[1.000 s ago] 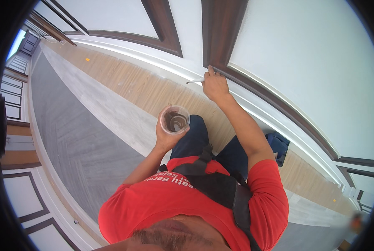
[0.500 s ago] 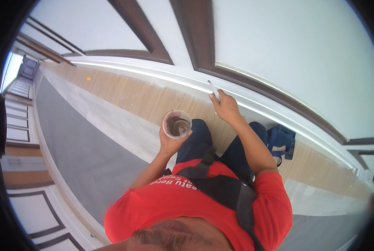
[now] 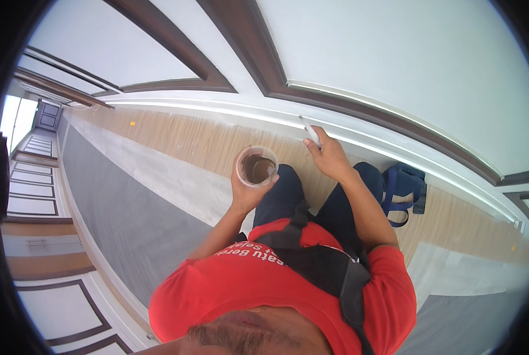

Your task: The person applies a brown sealant along the junction of a white ceiling and dark wood trim using a small applicator. They repeatedly dip the applicator into a small plastic cup to reload the sealant while working along the trim line.

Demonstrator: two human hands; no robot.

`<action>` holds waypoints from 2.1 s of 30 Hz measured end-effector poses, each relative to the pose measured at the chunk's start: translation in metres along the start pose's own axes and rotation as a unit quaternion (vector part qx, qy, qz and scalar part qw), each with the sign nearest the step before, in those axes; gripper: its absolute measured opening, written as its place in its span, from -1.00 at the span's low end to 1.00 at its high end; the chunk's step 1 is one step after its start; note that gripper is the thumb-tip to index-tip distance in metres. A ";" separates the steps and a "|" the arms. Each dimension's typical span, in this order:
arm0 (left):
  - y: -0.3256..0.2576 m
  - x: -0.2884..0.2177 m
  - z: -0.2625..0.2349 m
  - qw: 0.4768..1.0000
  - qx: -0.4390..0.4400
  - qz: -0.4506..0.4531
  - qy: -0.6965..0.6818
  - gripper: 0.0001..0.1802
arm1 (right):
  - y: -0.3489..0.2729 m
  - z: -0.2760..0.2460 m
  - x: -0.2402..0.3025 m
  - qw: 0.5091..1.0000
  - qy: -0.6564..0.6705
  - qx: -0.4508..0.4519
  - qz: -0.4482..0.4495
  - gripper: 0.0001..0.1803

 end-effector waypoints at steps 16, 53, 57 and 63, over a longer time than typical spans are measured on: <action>-0.005 0.011 -0.013 0.999 -0.025 -0.016 -0.014 0.03 | 0.020 0.004 0.029 0.984 -0.135 -0.008 -0.113 -0.37; -0.008 0.047 -0.055 0.992 -0.103 -0.036 -0.069 0.03 | 0.077 0.024 0.069 0.947 -0.027 -0.217 -0.234 -0.83; -0.009 0.048 -0.060 0.991 -0.111 -0.033 -0.060 0.03 | 0.082 0.032 0.069 0.950 -0.046 -0.217 -0.218 -0.82; -0.010 0.050 -0.066 0.992 -0.108 -0.040 -0.052 0.02 | 0.091 0.043 0.069 0.936 -0.086 -0.216 -0.265 -0.84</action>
Point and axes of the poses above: each hand's wrist, its own y-axis towards the middle knuckle, its own z-axis out of the palm, x = y × z, the point moved 8 cm from there along y, towards the middle knuckle, and after that the axes turned 10 degrees about -x, right-handed, at the moved point
